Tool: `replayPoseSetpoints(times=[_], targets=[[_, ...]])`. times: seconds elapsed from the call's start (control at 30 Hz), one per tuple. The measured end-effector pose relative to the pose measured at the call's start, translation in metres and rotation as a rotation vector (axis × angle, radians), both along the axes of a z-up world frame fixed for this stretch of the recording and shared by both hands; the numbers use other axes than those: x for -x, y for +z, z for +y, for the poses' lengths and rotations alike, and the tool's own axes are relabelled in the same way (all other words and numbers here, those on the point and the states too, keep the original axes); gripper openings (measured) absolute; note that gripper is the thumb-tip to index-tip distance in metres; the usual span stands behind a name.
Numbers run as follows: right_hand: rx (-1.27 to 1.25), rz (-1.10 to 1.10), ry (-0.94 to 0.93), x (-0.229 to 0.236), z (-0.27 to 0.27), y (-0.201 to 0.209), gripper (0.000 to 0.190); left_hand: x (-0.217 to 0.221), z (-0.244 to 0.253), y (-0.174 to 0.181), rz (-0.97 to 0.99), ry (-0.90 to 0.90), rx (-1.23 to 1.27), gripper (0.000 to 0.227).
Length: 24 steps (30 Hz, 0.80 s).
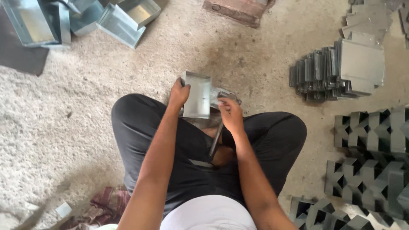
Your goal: The person sits on the floor and uses a hammer to strike a small metal box placed on a metal block. They repeatedly hit the box, adjust its position, and then place the finished piece onto a nearby stack of similar metal boxes.
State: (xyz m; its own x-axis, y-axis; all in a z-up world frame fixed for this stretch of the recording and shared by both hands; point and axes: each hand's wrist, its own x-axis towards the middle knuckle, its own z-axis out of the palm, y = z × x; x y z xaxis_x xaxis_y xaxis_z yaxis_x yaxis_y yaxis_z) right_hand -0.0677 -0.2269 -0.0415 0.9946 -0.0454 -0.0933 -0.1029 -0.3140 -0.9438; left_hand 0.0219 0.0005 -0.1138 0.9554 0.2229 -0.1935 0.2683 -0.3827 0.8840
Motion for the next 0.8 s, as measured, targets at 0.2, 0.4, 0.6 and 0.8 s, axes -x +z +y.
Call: replayPoseSetpoints(times=[0.2, 0.4, 0.6, 0.8], targets=[[0.217, 0.035, -0.07, 0.018, -0.037, -0.07, 0.049, -0.013, -0.014, -0.009, 0.149, -0.011, -0.257, 0.055], [-0.004, 0.152, -0.03, 0.03, -0.038, -0.087, 0.054, -0.007, -0.028, 0.002, 0.254, -0.166, -0.481, 0.036], [-0.674, 0.394, -0.244, 0.035, -0.026, -0.084, 0.036, -0.008, -0.021, 0.0, 0.053, -0.242, -0.504, 0.035], [-0.865, 0.354, -0.307, 0.037, -0.056, -0.051, 0.024, -0.002, -0.034, 0.016, -0.061, -0.604, -0.685, 0.044]])
